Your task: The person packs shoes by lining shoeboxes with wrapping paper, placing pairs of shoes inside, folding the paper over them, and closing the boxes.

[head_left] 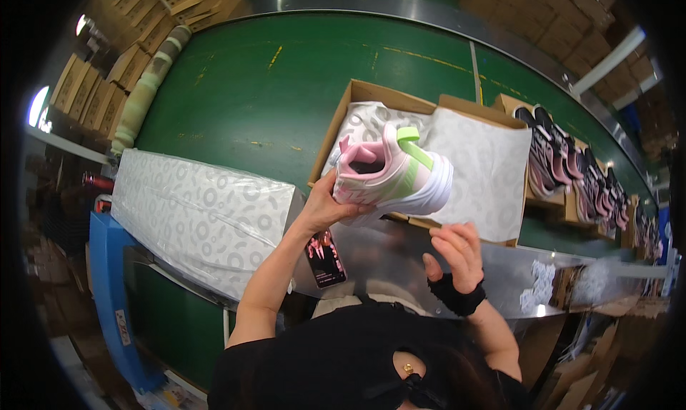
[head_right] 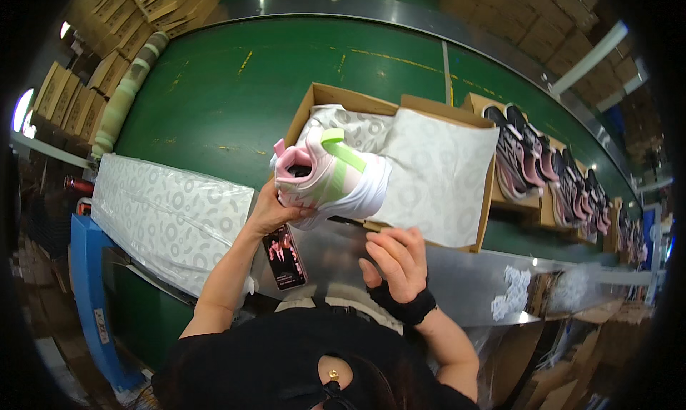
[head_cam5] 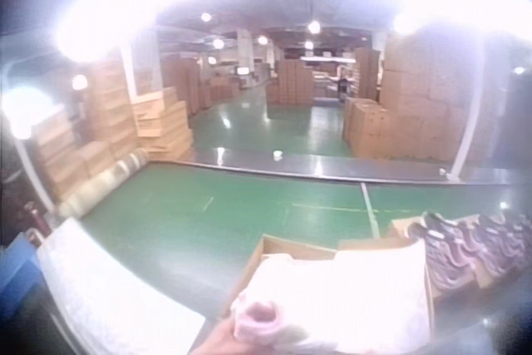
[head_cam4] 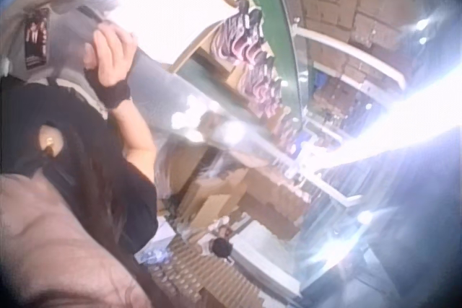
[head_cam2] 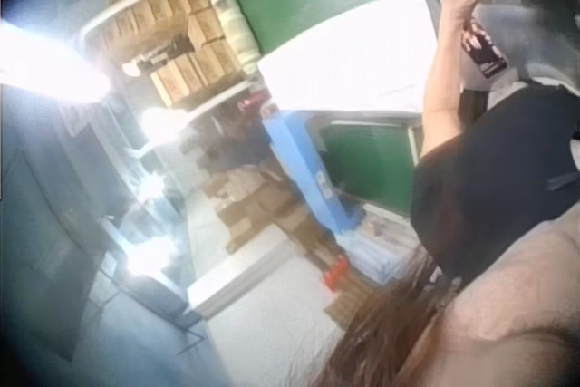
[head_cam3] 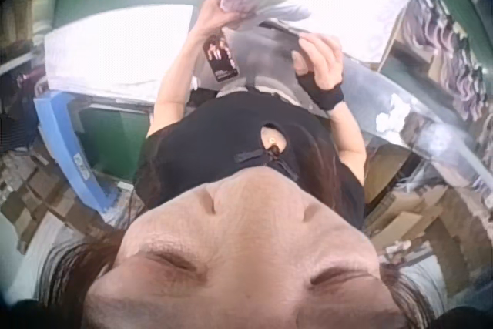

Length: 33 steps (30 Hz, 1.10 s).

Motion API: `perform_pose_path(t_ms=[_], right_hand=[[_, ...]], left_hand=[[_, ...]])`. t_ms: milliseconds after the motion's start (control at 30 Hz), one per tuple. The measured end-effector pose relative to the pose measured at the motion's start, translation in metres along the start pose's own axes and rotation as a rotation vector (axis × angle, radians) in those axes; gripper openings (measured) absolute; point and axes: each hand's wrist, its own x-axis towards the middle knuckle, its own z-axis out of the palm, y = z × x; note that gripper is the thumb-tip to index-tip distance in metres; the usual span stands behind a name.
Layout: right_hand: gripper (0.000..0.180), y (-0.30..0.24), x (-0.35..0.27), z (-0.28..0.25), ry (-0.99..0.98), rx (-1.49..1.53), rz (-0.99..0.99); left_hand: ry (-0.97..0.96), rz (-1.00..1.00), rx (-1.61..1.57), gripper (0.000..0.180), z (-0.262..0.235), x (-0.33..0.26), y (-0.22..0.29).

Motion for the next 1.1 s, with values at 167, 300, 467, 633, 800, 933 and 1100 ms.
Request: perform_pose_path(t_ms=[167, 300, 467, 633, 800, 933, 1100], right_hand=[[0.021, 0.01, -0.07, 0.015, -0.188, 0.034, 0.37], [0.023, 0.019, -0.114, 0.024, -0.419, 0.205, 0.688], [0.036, 0.066, -0.116, 0.04, 0.12, 0.955, 1.662], [0.046, 0.104, -0.122, 0.051, 0.318, 0.431, 1.47], [0.061, 0.102, -0.111, 0.075, -0.334, -0.619, 0.565], [0.061, 0.099, -0.125, 0.094, -0.389, -0.694, 0.487], [0.063, 0.099, -0.112, 0.085, -0.437, -0.566, 0.523]], left_hand=[[0.035, -0.044, -0.206, 0.053, 0.012, 0.044, -0.035], [0.092, -0.358, -0.524, 0.044, 0.058, 0.101, -0.098], [-0.096, -0.734, -0.355, 0.057, 0.11, 0.122, -0.136], [-0.226, -0.497, -0.507, 0.044, 0.086, 0.09, -0.086], [0.525, -0.205, -0.253, 0.053, 0.004, 0.063, -0.072], [0.026, -0.265, 0.539, 0.062, 0.006, 0.055, -0.124], [0.106, -0.379, 0.379, 0.062, 0.01, 0.062, -0.134]])
